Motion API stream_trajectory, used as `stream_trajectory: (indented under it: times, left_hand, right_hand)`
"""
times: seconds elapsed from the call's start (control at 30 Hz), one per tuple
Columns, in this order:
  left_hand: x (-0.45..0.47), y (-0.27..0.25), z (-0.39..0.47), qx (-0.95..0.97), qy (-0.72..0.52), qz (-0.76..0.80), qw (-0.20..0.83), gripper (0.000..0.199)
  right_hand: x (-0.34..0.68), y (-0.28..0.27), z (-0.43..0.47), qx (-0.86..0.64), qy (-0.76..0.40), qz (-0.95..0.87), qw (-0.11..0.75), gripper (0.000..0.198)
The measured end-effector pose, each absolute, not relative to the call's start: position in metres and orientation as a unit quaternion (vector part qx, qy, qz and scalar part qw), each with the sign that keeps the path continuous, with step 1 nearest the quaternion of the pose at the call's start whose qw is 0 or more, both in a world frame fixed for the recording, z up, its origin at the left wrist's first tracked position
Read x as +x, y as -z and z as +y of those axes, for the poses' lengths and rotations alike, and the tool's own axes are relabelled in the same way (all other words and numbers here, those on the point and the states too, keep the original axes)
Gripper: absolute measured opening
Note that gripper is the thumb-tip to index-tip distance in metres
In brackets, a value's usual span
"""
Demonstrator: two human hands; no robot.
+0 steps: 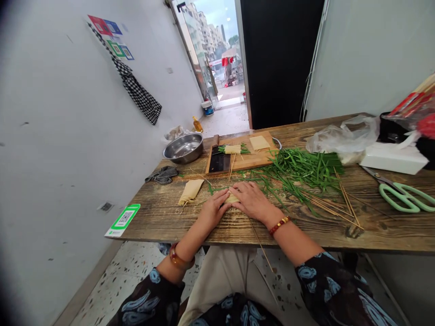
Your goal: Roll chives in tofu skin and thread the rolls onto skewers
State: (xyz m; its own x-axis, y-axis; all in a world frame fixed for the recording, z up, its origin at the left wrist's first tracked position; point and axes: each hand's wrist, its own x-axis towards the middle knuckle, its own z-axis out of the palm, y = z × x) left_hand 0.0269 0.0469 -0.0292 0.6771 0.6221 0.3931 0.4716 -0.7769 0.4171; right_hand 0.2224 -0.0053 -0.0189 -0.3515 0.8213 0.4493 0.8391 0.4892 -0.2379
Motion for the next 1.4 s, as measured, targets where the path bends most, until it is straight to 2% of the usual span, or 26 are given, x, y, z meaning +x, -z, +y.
stream_trajectory:
  times: [0.37,0.7,0.8,0.87,0.97,1.03,1.2,1.4]
  left_hand:
    - [0.025,0.019,0.037,0.905,-0.282,0.309,0.081,0.039]
    - [0.027,0.028,0.054,0.927,-0.283,0.246,-0.005,0.023]
    - [0.026,0.030,0.057,0.926,-0.289,0.242,-0.008,0.022]
    - [0.026,0.031,0.058,0.924,-0.296,0.242,-0.006,0.022]
    - [0.026,0.033,0.058,0.922,-0.302,0.245,0.001,0.022]
    - [0.026,0.033,0.058,0.922,-0.297,0.247,0.007,0.022]
    - [0.028,0.031,0.056,0.922,-0.289,0.256,0.019,0.020]
    - [0.024,0.025,0.047,0.917,-0.297,0.265,0.033,0.012]
  right_hand:
    - [0.219,0.020,-0.011,-0.489,0.052,-0.839,0.231,0.041]
    - [0.221,0.016,-0.002,-0.507,0.036,-0.837,0.203,0.041]
    - [0.227,0.009,-0.001,-0.512,0.014,-0.823,0.244,0.043]
    - [0.242,0.002,-0.009,-0.533,0.005,-0.785,0.316,0.042]
    - [0.285,-0.003,-0.041,-0.603,0.010,-0.669,0.434,0.035]
    - [0.323,-0.003,-0.073,-0.672,0.028,-0.586,0.452,0.033]
    - [0.389,0.004,-0.145,-0.785,0.065,-0.480,0.386,0.034]
    - [0.371,0.011,-0.141,-0.781,0.036,-0.575,0.239,0.030]
